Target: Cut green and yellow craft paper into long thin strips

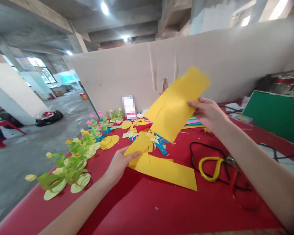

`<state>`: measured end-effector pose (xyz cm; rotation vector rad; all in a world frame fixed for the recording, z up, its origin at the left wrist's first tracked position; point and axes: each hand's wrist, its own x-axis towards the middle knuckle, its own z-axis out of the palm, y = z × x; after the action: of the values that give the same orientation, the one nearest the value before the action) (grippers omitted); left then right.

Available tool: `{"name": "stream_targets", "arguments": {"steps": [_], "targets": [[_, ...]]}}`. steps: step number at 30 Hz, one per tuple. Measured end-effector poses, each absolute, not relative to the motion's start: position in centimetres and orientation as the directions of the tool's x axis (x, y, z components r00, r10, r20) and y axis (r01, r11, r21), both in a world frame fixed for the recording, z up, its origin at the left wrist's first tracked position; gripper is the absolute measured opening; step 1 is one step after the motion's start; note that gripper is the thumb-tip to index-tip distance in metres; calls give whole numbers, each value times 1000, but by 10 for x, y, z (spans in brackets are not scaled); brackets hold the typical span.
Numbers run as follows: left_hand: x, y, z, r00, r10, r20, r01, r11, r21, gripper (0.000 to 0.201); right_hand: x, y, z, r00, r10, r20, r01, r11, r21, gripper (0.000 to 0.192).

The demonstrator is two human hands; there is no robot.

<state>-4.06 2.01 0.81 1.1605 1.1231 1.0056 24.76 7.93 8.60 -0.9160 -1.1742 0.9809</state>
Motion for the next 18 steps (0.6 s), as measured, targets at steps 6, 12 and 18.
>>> {"name": "stream_targets", "arguments": {"steps": [6,12,18], "targets": [[-40,21,9,178,970,-165,-33,173,984,36,261,88,82,64,988,138,-151,146,-978,9],[-41,20,9,207,957,-204,-34,215,976,31,260,94,64,-40,995,96,58,99,-993,18],[-45,24,2,197,959,-205,-34,216,976,27,267,96,59,18,975,220,328,202,-923,11]]}}
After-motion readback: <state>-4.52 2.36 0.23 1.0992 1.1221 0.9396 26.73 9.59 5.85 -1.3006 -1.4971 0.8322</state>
